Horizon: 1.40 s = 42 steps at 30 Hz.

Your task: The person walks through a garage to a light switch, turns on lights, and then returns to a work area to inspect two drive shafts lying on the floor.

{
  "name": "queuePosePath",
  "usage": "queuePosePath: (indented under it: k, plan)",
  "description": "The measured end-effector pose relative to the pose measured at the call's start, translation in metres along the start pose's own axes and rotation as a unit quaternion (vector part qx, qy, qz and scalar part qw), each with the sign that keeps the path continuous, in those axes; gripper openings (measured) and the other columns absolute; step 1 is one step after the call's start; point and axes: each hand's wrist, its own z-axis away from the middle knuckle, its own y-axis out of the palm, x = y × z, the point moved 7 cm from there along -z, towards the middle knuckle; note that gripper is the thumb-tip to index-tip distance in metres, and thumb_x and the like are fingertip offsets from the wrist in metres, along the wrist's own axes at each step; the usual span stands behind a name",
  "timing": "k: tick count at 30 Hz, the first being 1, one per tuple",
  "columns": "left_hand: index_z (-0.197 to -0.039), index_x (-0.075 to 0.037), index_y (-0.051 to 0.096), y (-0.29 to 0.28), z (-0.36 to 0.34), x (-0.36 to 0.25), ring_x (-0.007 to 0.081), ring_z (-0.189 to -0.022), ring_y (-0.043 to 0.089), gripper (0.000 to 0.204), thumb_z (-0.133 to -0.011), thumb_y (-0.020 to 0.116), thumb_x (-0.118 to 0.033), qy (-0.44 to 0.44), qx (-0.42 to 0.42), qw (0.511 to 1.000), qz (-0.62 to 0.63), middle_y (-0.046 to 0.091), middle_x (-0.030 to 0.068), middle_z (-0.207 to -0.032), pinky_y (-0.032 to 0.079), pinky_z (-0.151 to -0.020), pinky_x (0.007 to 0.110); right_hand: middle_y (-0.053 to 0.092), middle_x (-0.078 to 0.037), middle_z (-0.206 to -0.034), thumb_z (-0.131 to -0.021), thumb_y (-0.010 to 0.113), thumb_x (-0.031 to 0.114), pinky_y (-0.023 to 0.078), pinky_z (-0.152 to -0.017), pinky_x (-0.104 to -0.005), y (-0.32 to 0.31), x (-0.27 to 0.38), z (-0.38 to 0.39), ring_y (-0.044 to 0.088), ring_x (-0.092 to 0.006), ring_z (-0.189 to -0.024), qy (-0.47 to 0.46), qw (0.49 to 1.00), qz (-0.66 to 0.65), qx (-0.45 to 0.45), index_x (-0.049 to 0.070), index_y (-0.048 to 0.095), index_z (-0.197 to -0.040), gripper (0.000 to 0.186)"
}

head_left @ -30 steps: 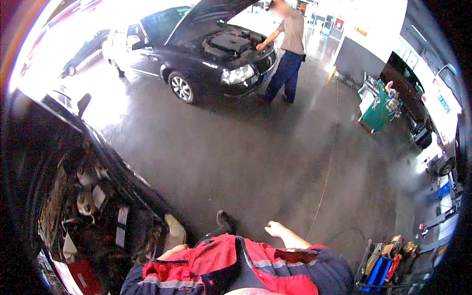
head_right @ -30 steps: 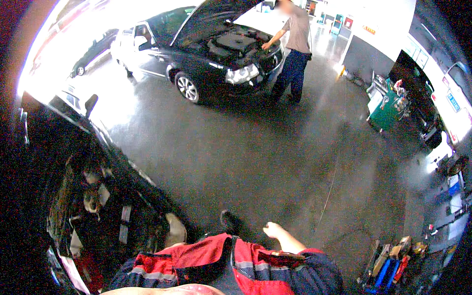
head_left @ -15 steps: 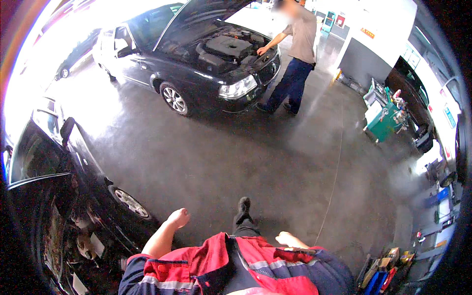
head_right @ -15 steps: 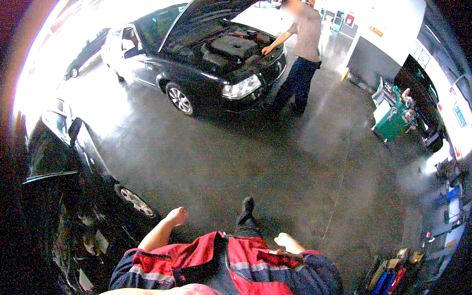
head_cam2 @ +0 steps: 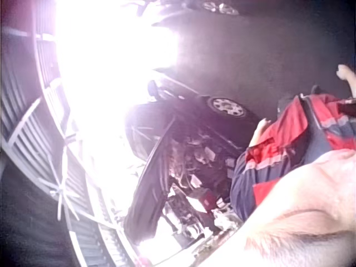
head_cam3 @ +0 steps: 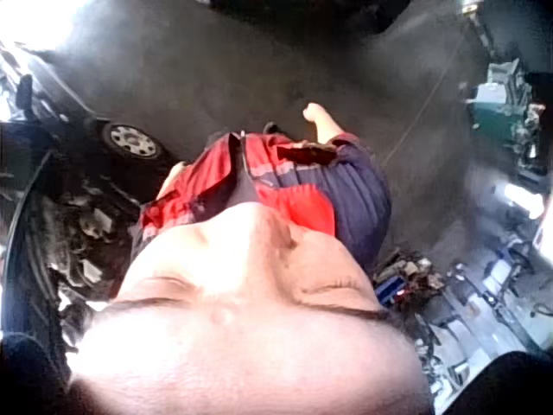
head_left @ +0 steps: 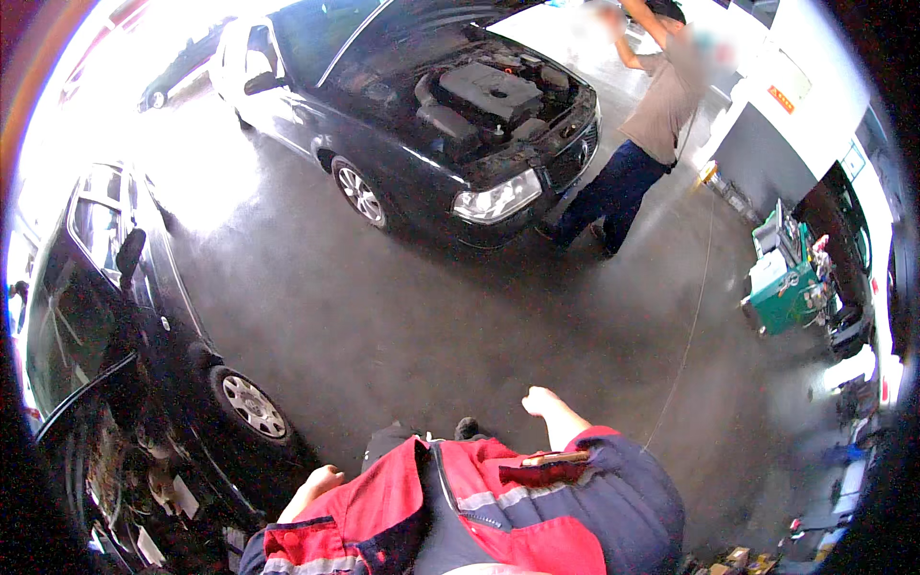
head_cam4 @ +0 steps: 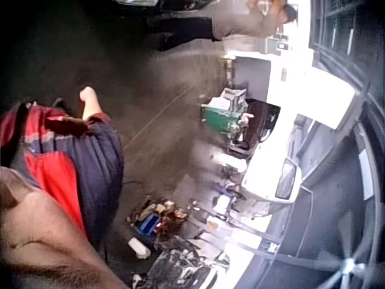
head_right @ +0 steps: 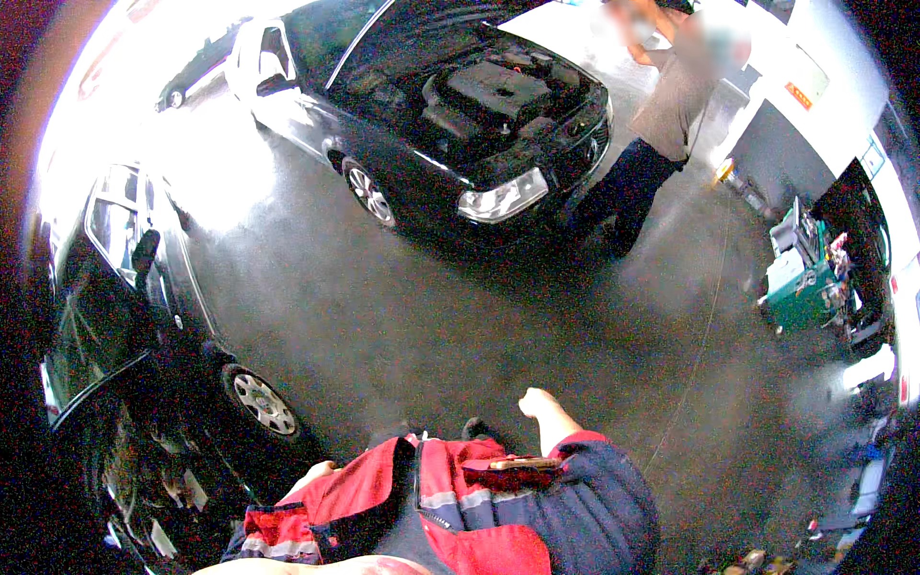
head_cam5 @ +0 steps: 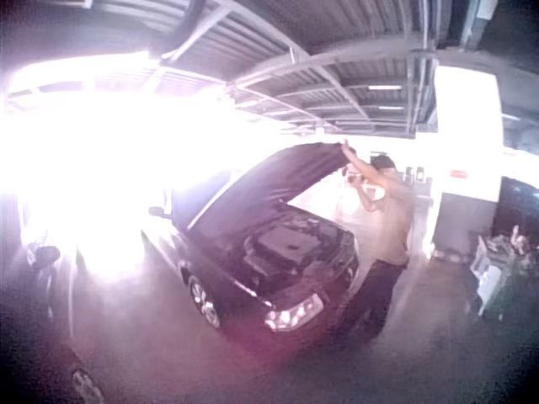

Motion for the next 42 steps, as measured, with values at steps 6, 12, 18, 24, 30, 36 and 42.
queuePosePath:
  k: [6, 12, 18, 24, 30, 36, 42]
  plan:
    - [-0.120, 0.000, 0.057, -0.023, -0.059, -0.009, 0.0353, -0.112, 0.057, 0.051, -0.085, 0.055, -0.037, -0.023, -0.005, 0.996, 0.085, 0.058, 0.0240, -0.120, 0.046, -0.095, 0.041, 0.065, -0.023, -0.104, -0.080, 0.050, 0.026, 0.049, -0.084, -0.0434, -0.053, 0.059, -0.072, 0.064, -0.0354, -0.099, -0.004, 0.999, -0.039, -0.033, 0.000, 0.065, -0.108, 0.041]
    - [-0.118, 0.000, 0.057, -0.107, -0.138, -0.015, 0.0351, -0.112, 0.057, 0.049, -0.086, 0.054, -0.035, 0.027, -0.016, 0.998, 0.055, 0.059, 0.0239, -0.119, 0.046, -0.095, 0.041, 0.063, -0.024, -0.110, -0.079, 0.051, 0.030, 0.047, -0.090, -0.0430, -0.055, 0.154, -0.103, 0.061, -0.0361, -0.104, -0.167, 0.973, 0.151, 0.046, -0.001, 0.061, -0.115, 0.048]
    - [-0.117, 0.000, 0.058, -0.257, -0.188, -0.014, 0.0350, -0.112, 0.057, 0.047, -0.086, 0.053, -0.034, 0.021, -0.090, 0.995, 0.043, 0.060, 0.0238, -0.117, 0.045, -0.094, 0.041, 0.062, -0.023, -0.113, -0.084, 0.048, 0.029, 0.047, -0.091, -0.0442, -0.149, 0.215, -0.124, 0.059, -0.0364, -0.107, -0.118, 0.989, 0.088, -0.033, 0.000, 0.057, -0.118, 0.046]
    - [-0.115, 0.000, 0.059, -0.360, -0.201, -0.004, 0.0351, -0.110, 0.057, 0.044, -0.086, 0.053, -0.033, -0.042, -0.177, 0.976, 0.123, 0.061, 0.0238, -0.115, 0.046, -0.093, 0.041, 0.062, -0.022, -0.112, -0.084, 0.049, 0.030, 0.047, -0.089, -0.0452, -0.182, 0.226, -0.135, 0.059, -0.0364, -0.106, -0.078, 0.992, 0.085, -0.040, 0.001, 0.058, -0.116, 0.044]
    - [-0.107, -0.002, 0.065, -0.347, -0.197, -0.047, 0.0354, -0.103, 0.061, 0.041, -0.085, 0.053, -0.034, -0.030, -0.151, 0.985, 0.083, 0.064, 0.0223, -0.107, 0.048, -0.088, 0.041, 0.061, -0.023, -0.116, -0.082, 0.051, 0.029, 0.047, -0.090, -0.0438, -0.171, 0.210, -0.154, 0.059, -0.0368, -0.108, -0.074, 0.985, 0.135, 0.075, 0.001, 0.060, -0.117, 0.046]
    - [-0.111, -0.002, 0.063, -0.284, -0.221, -0.066, 0.0343, -0.107, 0.060, 0.045, -0.085, 0.055, -0.038, 0.046, -0.050, 0.996, 0.053, 0.063, 0.0213, -0.111, 0.047, -0.092, 0.040, 0.061, -0.021, -0.116, -0.083, 0.052, 0.029, 0.047, -0.091, -0.0448, -0.199, 0.193, -0.191, 0.058, -0.0363, -0.108, -0.059, 0.993, 0.092, 0.033, 0.002, 0.061, -0.116, 0.043]
    - [-0.113, -0.002, 0.063, -0.288, -0.229, -0.071, 0.0344, -0.108, 0.059, 0.047, -0.085, 0.055, -0.039, 0.031, -0.072, 0.996, 0.050, 0.063, 0.0213, -0.113, 0.047, -0.092, 0.040, 0.059, -0.022, -0.119, -0.082, 0.051, 0.030, 0.045, -0.094, -0.0428, -0.227, 0.200, -0.211, 0.056, -0.0352, -0.112, -0.073, 0.993, 0.085, 0.021, 0.001, 0.058, -0.119, 0.047]
